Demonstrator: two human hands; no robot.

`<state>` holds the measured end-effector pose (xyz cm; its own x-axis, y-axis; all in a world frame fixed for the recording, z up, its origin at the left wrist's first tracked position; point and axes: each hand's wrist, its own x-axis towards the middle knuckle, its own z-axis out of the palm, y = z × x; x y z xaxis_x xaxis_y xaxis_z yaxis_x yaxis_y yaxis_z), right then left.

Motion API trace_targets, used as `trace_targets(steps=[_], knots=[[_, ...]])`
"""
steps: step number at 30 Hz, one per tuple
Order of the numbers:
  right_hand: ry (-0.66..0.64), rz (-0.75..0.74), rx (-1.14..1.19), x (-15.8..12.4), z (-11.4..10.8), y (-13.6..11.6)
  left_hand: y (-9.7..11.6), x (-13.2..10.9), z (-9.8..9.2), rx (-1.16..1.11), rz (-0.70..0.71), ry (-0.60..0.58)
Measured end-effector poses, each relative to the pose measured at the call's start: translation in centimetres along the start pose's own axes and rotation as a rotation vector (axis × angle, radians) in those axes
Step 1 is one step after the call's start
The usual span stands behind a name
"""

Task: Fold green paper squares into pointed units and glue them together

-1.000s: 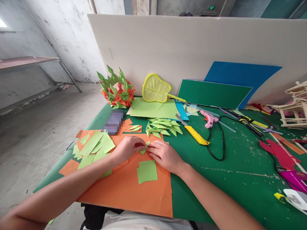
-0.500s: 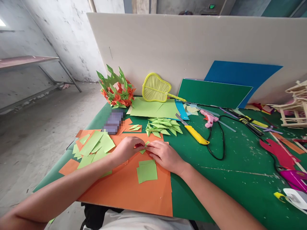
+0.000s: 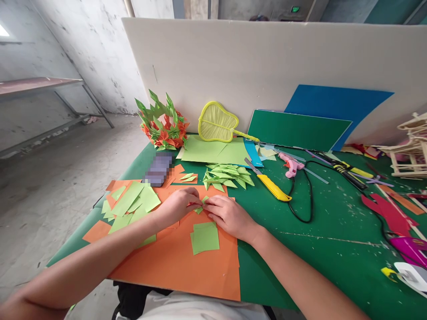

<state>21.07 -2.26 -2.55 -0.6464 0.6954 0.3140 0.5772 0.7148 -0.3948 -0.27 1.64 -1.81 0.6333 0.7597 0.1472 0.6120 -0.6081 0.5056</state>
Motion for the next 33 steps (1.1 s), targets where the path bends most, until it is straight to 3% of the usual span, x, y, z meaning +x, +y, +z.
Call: trace_targets(steps=[18,26,33], knots=[[-0.028,-0.018,-0.075,-0.2,0.0,-0.7,-0.2,0.4,-0.3,-0.052,0.032,-0.011],[0.121,0.160,-0.177,-0.2,-0.2,1.3,0.0,0.3,-0.3,-0.050,0.025,-0.007],[0.206,0.128,-0.140,-0.1,0.2,1.1,-0.4,0.1,-0.4,-0.152,-0.015,-0.004]])
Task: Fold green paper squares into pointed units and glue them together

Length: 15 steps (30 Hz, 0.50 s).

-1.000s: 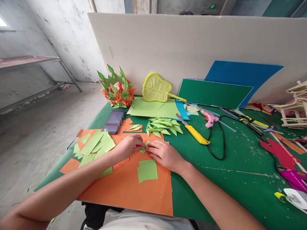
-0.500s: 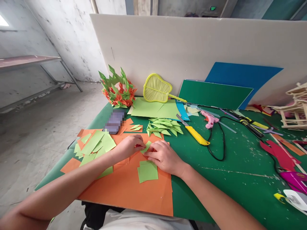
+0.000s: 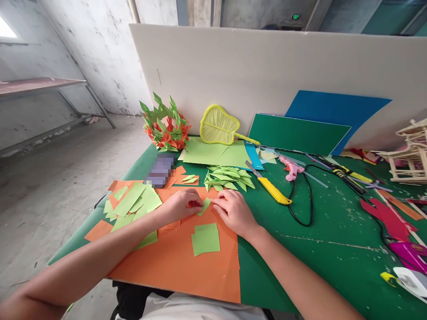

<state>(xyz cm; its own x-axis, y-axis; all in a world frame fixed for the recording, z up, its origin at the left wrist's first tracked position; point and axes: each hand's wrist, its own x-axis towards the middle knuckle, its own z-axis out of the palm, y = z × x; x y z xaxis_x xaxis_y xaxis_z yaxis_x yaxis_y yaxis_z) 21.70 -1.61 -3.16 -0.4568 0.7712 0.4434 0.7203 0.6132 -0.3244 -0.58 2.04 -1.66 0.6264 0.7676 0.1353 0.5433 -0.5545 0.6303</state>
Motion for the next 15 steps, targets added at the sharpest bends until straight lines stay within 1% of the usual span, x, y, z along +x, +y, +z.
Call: trace_targets(steps=[4,9,15], knots=[[0.013,-0.006,0.036,-0.06,-0.06,-0.19,-0.01,-0.15,0.11,-0.015,-0.022,-0.023],[-0.074,-0.041,0.085,-0.16,-0.02,-0.50,0.21,-0.51,0.49,-0.004,0.022,-0.011],[-0.101,-0.083,0.037,-0.12,0.16,-0.79,0.57,-0.62,0.82,-0.068,0.033,-0.008]])
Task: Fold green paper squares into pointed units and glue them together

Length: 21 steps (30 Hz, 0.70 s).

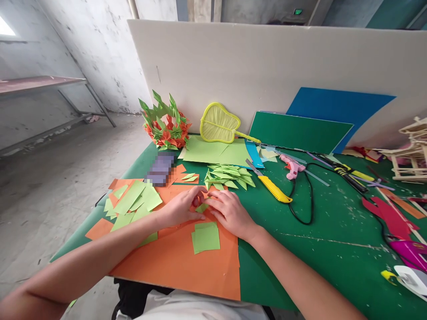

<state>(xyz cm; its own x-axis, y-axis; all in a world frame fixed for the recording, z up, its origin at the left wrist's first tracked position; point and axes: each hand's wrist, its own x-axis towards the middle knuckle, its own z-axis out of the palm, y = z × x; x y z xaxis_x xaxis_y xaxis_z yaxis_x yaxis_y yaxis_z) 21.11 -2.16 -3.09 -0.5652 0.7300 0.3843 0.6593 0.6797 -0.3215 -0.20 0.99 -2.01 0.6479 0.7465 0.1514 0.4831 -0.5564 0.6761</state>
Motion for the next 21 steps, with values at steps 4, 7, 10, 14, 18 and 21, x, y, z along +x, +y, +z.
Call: trace_targets(steps=[4,7,10,14,18,21], knots=[[0.031,0.003,-0.008,0.07,0.05,-0.21,0.55,-0.18,0.28,-0.006,0.028,-0.016],[0.069,-0.002,0.007,0.09,-0.04,-0.22,0.70,-0.29,0.32,0.002,0.056,-0.030],[0.099,-0.004,0.008,0.07,-0.18,-0.09,0.63,-0.21,0.12,0.008,0.042,-0.005],[0.154,-0.003,0.020,0.01,-0.34,0.08,0.60,0.06,-0.24,0.076,-0.055,0.061],[0.185,-0.017,0.055,0.04,-0.30,0.08,0.78,0.22,-0.34,0.166,-0.094,0.044],[0.158,-0.020,0.046,0.04,-0.27,0.18,0.98,0.23,-0.25,0.168,-0.095,0.025]])
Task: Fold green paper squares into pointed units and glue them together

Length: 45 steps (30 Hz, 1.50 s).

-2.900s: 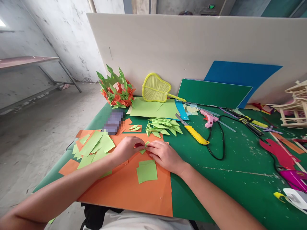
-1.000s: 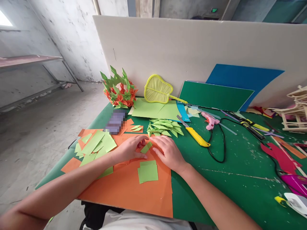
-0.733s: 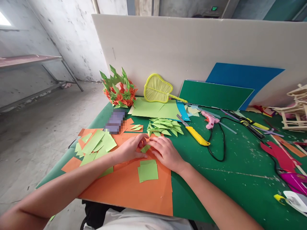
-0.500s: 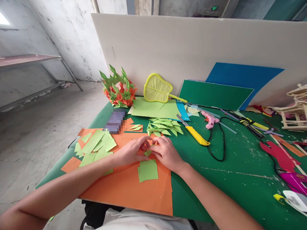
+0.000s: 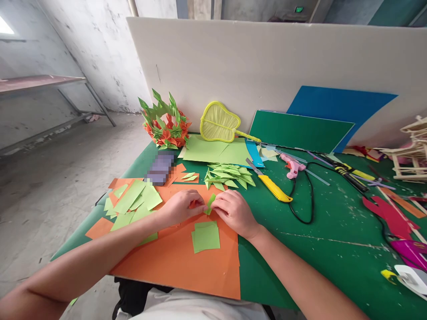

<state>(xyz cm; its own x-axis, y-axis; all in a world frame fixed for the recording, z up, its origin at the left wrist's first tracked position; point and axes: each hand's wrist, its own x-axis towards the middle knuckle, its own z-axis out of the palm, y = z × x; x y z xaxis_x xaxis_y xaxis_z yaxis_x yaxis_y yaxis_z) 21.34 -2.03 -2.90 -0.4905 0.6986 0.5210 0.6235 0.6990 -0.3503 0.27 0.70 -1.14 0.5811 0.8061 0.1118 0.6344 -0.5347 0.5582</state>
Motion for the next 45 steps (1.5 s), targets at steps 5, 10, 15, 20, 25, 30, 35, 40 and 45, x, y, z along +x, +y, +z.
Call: trace_targets(steps=[5,10,15,20,25,30,35,40,45], knots=[[-0.117,-0.038,-0.039,-0.2,-0.5,0.5,0.2,0.0,0.1,0.001,-0.024,0.002],[-0.168,-0.045,-0.007,-0.3,-0.8,0.4,0.3,-0.1,0.2,0.007,-0.043,0.006],[-0.174,-0.005,0.069,-0.1,-0.2,-0.1,0.3,-0.1,0.3,0.005,-0.064,-0.016],[-0.172,0.057,0.134,-0.1,0.1,-0.3,0.3,-0.1,0.3,0.009,-0.071,-0.018],[-0.144,0.126,0.178,0.0,0.3,-0.5,0.3,-0.2,0.4,0.004,-0.024,-0.019],[-0.132,0.194,0.198,0.2,0.6,-0.6,0.1,-0.3,0.7,-0.016,-0.008,-0.026],[-0.117,0.285,0.178,0.2,1.0,-0.7,0.0,-0.3,0.7,-0.015,-0.002,-0.032],[-0.116,0.316,0.156,0.2,1.2,-0.8,0.1,-0.2,0.8,-0.017,-0.006,-0.035],[-0.121,0.337,0.154,0.2,1.3,-0.8,0.0,-0.2,0.8,-0.021,-0.004,-0.033]])
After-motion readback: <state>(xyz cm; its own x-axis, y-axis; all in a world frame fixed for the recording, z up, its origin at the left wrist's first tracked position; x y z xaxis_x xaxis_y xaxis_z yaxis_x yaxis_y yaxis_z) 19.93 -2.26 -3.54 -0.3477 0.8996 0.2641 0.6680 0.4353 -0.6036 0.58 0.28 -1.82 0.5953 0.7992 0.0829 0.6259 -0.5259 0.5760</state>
